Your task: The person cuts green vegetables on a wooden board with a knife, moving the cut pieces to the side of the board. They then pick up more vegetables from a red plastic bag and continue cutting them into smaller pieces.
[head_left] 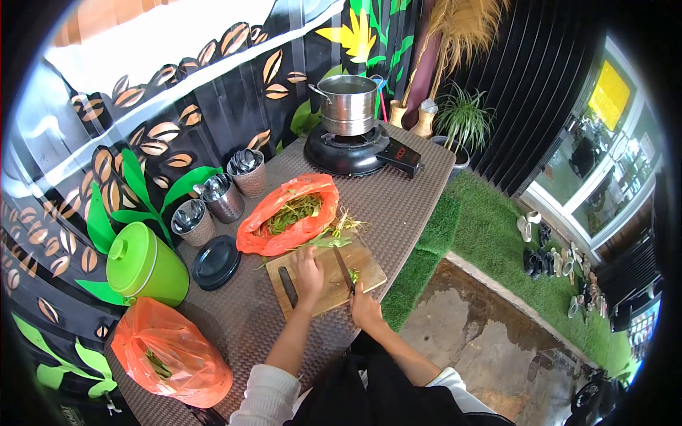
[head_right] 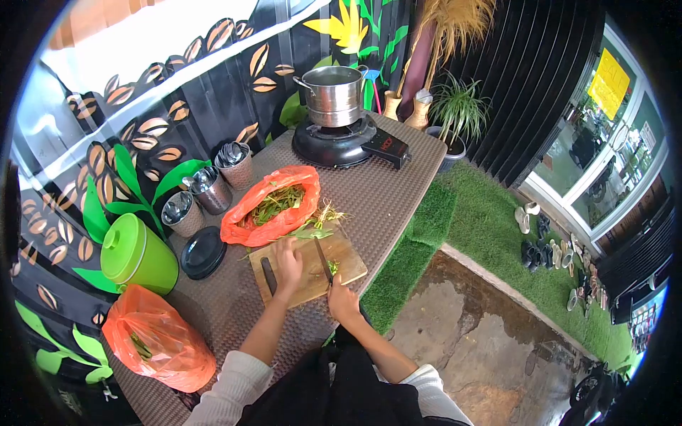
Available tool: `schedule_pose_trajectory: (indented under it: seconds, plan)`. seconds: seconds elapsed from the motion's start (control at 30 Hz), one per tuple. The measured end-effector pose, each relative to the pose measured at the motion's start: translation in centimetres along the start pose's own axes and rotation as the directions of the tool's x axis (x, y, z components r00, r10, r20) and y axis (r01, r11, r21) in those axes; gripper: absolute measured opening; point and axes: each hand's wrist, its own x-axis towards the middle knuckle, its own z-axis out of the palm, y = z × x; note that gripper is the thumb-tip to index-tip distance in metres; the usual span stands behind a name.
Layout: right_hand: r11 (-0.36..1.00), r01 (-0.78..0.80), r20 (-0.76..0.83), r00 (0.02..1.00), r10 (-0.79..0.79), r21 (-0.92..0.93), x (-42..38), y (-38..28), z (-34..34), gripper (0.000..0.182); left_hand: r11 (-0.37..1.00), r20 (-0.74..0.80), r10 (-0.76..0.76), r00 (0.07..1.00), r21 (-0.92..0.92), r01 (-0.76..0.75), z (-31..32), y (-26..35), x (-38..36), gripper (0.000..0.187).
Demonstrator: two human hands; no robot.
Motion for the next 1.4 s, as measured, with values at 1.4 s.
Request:
schedule_pose_trajectory:
  seconds: [1.4]
  plan:
    - [0.972,0.166,0.07,0.981,-0.18,0.169,0.8,1.3,-2.5,0.034,0.86,-0.063,-0.43,0.901,-0.333,0.387,-6.9,-1.4,0.6,0.009]
